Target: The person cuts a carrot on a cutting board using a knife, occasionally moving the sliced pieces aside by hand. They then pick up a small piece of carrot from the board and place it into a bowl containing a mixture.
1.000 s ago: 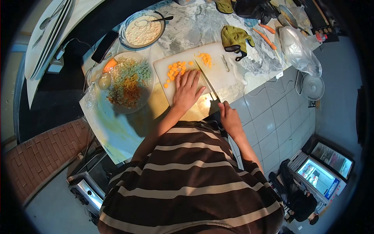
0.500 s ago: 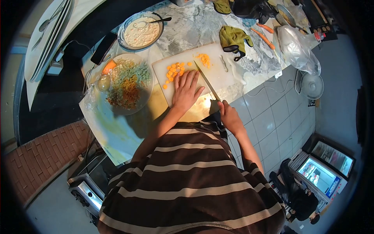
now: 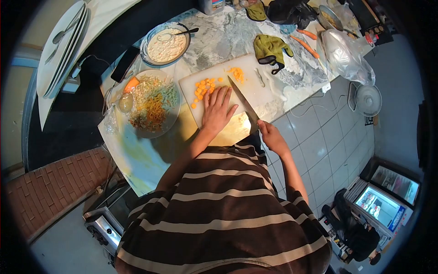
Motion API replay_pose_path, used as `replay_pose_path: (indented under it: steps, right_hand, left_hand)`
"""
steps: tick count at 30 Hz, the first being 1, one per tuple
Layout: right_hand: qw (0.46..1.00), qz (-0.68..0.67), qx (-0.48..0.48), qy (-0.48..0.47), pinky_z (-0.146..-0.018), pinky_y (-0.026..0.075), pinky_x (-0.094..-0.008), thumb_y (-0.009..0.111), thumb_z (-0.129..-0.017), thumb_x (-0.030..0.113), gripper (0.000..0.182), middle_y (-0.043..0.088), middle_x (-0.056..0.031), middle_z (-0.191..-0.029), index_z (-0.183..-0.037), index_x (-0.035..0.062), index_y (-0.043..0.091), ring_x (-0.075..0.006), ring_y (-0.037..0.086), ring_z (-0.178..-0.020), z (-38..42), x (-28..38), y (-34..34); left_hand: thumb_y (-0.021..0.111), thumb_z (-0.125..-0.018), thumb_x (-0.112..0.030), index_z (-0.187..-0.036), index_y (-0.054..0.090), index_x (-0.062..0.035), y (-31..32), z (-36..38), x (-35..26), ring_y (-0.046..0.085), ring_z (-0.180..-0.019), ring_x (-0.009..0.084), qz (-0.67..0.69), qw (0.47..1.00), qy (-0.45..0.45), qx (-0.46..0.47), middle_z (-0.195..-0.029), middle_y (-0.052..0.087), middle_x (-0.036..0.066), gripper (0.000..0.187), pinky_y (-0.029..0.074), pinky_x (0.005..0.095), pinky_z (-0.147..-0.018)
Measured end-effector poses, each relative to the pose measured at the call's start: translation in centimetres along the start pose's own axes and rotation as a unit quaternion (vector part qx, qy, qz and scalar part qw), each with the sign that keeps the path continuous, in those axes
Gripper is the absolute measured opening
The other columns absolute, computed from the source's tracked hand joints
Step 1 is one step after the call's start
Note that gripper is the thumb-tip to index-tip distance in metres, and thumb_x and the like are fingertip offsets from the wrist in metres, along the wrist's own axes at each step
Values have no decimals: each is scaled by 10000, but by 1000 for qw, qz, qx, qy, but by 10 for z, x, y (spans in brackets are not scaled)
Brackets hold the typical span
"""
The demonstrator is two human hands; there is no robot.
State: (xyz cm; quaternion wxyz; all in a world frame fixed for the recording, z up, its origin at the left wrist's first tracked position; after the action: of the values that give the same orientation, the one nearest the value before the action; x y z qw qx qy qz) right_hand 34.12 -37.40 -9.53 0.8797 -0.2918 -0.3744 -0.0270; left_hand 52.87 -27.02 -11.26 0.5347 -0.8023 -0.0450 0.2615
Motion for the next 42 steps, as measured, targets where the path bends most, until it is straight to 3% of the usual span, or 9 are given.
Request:
replay_pose_path:
  steps: [2, 7, 12, 16, 21, 26, 30, 34, 42]
  right_hand:
    - [989, 45, -91, -107, -684, 473, -530, 392, -1047, 439, 526, 626, -288, -744, -1058, -36, 617, -515, 605, -768, 3, 6, -4]
    - [988, 91, -113, -59, -694, 452, -575, 411, -1046, 393, 470, 607, -324, -784, -974, -31, 601, -528, 578, -821, 13, 13, -12]
    - [986, 92, -125, -58, -665, 456, -582, 425, -1045, 375, 441, 609, -322, -753, -962, -26, 591, -533, 583, -776, 22, 14, -9]
    - [987, 102, -108, -55, -682, 477, -587, 422, -1045, 373, 436, 623, -321, -760, -967, -21, 593, -530, 598, -766, 23, 18, -1]
    - [983, 141, -99, -66, -649, 507, -579, 423, -1041, 396, 429, 642, -292, -722, -979, 4, 589, -501, 630, -721, 14, 10, 7]
    - [918, 330, -214, -49, -484, 514, -475, 481, -1012, 427, 367, 645, -184, -645, -956, 66, 512, -376, 669, -605, 18, 21, -7]
    - [906, 326, -258, -74, -465, 509, -442, 532, -989, 413, 341, 638, -142, -671, -933, 79, 496, -348, 665, -585, 23, 19, -12]
    - [907, 314, -274, -60, -489, 496, -456, 581, -968, 398, 325, 665, -117, -763, -934, 83, 504, -381, 659, -628, 30, 21, -17]
    - [895, 325, -295, -78, -452, 497, -427, 568, -966, 420, 342, 618, -103, -690, -926, 86, 510, -326, 663, -581, 39, 20, -16]
  left_hand:
    - [583, -934, -403, -1408, 469, -51, 0, 0, 0, 395, -1335, 281, -3, 1000, -1, 1, -1396, 473, 117, 601, 184, 526, -1146]
    - [588, -920, -419, -1381, 492, -36, -1, -6, -4, 407, -1324, 279, -15, 1000, 8, -15, -1363, 494, 123, 607, 197, 539, -1144]
    - [670, -868, -199, -1212, 597, -53, -14, -23, 6, 485, -1211, 323, 129, 987, -13, -91, -1298, 533, 107, 380, 287, 483, -1100]
    - [687, -841, -104, -1109, 614, -69, -18, -25, 21, 511, -1161, 324, 138, 983, -33, -118, -1212, 567, 102, 280, 363, 462, -1015]
    - [684, -851, -142, -1152, 597, -73, -23, -28, 28, 510, -1149, 297, 108, 986, -52, -118, -1209, 563, 84, 321, 336, 452, -1056]
    - [688, -851, -166, -1194, 577, -77, -36, -35, 26, 509, -1152, 286, 77, 988, -45, -127, -1207, 563, 80, 371, 332, 447, -1067]
    - [694, -856, -215, -1227, 578, -101, -41, -40, 10, 481, -1183, 311, 82, 993, 4, -90, -1279, 520, 100, 405, 324, 471, -1061]
    - [689, -872, -274, -1240, 593, -147, -29, -42, -1, 426, -1252, 345, 54, 996, 58, -33, -1368, 453, 115, 401, 302, 495, -1073]
    - [676, -888, -331, -1261, 592, -150, -21, -47, -2, 412, -1262, 352, 65, 996, 37, -49, -1370, 449, 127, 423, 281, 509, -1089]
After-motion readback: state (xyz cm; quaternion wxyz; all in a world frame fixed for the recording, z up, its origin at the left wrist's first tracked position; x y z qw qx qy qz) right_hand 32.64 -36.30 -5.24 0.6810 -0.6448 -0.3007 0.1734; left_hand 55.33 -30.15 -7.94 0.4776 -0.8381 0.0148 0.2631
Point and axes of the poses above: each hand's wrist, its own z-axis away from the middle knuckle, its own y-axis out of the palm, x = y × z, the point moved 5 cm from there along -z, towards the middle knuckle
